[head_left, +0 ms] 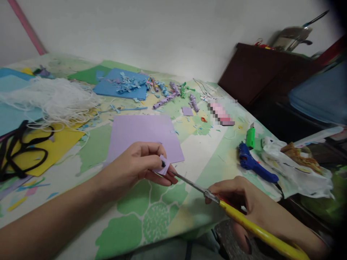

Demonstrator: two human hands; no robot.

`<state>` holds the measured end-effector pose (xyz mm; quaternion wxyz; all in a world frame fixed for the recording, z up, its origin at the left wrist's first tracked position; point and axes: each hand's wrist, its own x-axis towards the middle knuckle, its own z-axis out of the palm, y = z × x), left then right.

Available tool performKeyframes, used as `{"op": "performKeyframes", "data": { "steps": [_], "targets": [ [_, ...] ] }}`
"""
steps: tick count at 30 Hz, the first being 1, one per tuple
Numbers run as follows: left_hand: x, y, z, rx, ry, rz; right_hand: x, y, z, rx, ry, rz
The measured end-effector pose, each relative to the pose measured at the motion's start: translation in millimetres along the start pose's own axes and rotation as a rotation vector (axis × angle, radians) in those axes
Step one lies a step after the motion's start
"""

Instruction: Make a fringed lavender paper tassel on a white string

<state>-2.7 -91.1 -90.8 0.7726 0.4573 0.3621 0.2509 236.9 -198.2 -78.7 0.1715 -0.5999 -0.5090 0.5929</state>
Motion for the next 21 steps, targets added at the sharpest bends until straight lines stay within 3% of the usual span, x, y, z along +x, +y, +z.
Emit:
{"op": "performKeyframes", "data": {
  "steps": [7,16,21],
  "targets": [
    [0.9,-1.5,-3.1,0.032,-0.077,0.018,4.8,-5.4,-0.6,0.034,-0.089,0.029],
    [1.1,-3.6,-5.0,0.046,-0.108,0.033,5.9,2.1,-4.6,-0.034,-0.014,-0.021],
    [2.1,-4.6,-4.9,0.051,-0.125,0.042,9.5,-1.3,-6.0,-0.079,-0.077,-0.028]
  ]
}}
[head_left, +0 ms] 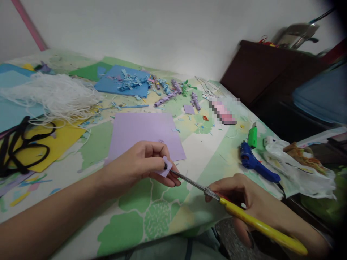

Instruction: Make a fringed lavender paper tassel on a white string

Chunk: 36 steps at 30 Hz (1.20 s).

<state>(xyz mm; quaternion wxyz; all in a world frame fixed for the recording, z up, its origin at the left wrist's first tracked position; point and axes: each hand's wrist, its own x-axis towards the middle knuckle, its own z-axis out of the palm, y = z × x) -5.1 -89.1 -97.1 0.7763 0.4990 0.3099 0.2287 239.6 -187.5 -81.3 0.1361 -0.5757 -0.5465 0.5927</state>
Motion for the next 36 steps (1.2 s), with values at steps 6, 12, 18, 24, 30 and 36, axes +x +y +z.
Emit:
{"op": "performKeyframes", "data": {
  "steps": [6,12,18,24,30,36],
  "targets": [
    [0.7,-1.6,-0.1,0.000,-0.007,0.015,-0.7,-3.1,2.5,0.064,-0.031,0.047],
    [1.0,-2.3,-0.9,-0.008,-0.018,0.006,-1.1,0.7,0.5,0.024,-0.004,0.029],
    [1.0,-2.2,0.8,-0.011,-0.011,0.012,-0.9,3.5,-0.6,0.037,-0.018,0.018],
    [-0.1,-0.8,2.2,-0.026,-0.016,-0.002,-1.4,2.1,-0.1,0.063,0.000,0.036],
    [1.3,-2.7,1.0,-0.064,-0.027,-0.010,0.4,-0.1,-0.7,0.090,-0.052,0.048],
    [3.7,-6.7,-4.6,-0.100,-0.056,-0.049,-1.8,6.8,-1.5,0.187,-0.066,0.100]
  ]
}}
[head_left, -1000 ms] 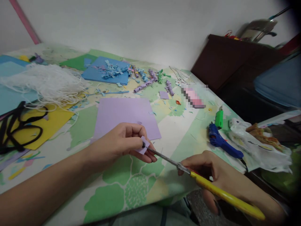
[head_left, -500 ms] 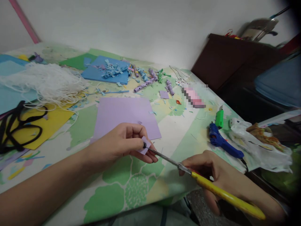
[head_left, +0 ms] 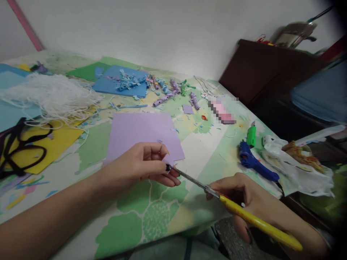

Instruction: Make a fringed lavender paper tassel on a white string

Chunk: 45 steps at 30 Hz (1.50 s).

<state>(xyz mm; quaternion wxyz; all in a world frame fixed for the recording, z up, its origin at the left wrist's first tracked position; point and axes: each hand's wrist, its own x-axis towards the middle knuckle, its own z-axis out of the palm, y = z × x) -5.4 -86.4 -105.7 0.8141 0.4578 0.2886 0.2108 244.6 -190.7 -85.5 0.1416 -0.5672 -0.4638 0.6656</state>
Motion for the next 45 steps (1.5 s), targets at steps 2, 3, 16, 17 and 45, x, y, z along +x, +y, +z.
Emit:
{"op": "performKeyframes", "data": {
  "steps": [2,3,16,17,45],
  "targets": [
    [1,-1,-1.3,0.005,0.001,-0.009,0,-1,0,0.021,-0.009,-0.010],
    [1,-1,-1.5,0.007,0.004,-0.009,-1,-1,0,0.027,-0.015,-0.012],
    [2,-3,-2.1,-0.007,0.046,-0.009,3,-1,1,-0.019,0.059,-0.049],
    [2,-3,-2.0,-0.013,0.052,-0.010,3,-1,1,-0.021,0.060,-0.034],
    [3,-4,-1.6,0.082,0.106,0.005,-1,-7,8,-0.066,0.068,-0.004]
  ]
}}
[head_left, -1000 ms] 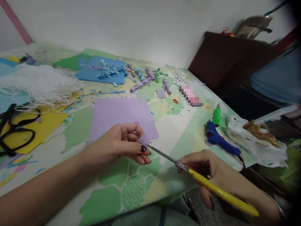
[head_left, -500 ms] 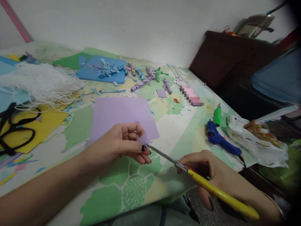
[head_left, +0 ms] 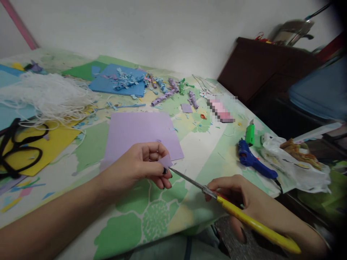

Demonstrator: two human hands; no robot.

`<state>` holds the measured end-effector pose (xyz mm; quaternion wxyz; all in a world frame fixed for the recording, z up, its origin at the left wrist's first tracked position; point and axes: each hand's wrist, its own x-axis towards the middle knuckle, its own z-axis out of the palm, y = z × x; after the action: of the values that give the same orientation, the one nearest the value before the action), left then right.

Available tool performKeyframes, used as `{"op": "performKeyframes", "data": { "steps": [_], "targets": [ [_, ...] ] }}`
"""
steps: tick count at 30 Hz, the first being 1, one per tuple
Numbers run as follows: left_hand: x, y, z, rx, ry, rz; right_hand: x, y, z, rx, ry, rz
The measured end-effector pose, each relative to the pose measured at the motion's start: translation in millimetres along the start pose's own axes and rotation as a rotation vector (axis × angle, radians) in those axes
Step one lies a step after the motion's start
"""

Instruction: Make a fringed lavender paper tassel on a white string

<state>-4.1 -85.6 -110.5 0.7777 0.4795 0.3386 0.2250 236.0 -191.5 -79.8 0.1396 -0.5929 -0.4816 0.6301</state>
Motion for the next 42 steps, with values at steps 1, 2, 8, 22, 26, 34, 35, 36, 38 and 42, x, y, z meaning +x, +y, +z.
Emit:
{"op": "performKeyframes", "data": {
  "steps": [1,2,8,22,26,34,35,36,38,42],
  "targets": [
    [0,1,0.2,0.003,0.027,0.005,-1,1,-3,-0.039,0.030,-0.026],
    [0,1,0.4,-0.003,0.059,0.013,-3,2,-6,-0.083,0.069,-0.060],
    [4,-3,0.5,-0.062,0.174,0.005,17,8,-28,-0.569,0.620,-0.255],
    [3,-9,9.5,0.051,0.173,0.023,76,-45,7,-0.566,0.438,-0.622],
    [5,-12,6.3,0.101,0.100,0.057,81,-48,27,-0.412,0.300,-0.635],
    [5,-11,8.5,0.135,0.118,0.092,91,-39,29,-0.111,0.267,-0.564],
    [5,-11,9.0,0.144,0.121,0.098,91,-39,30,-0.091,0.279,-0.568],
    [5,-12,9.3,0.152,0.123,0.096,91,-39,31,-0.077,0.308,-0.581],
    [4,-13,9.6,0.145,0.135,0.081,90,-42,31,-0.074,0.399,-0.630],
    [3,-9,8.1,0.087,0.170,0.047,92,-46,19,-0.264,0.591,-0.685]
  ]
}}
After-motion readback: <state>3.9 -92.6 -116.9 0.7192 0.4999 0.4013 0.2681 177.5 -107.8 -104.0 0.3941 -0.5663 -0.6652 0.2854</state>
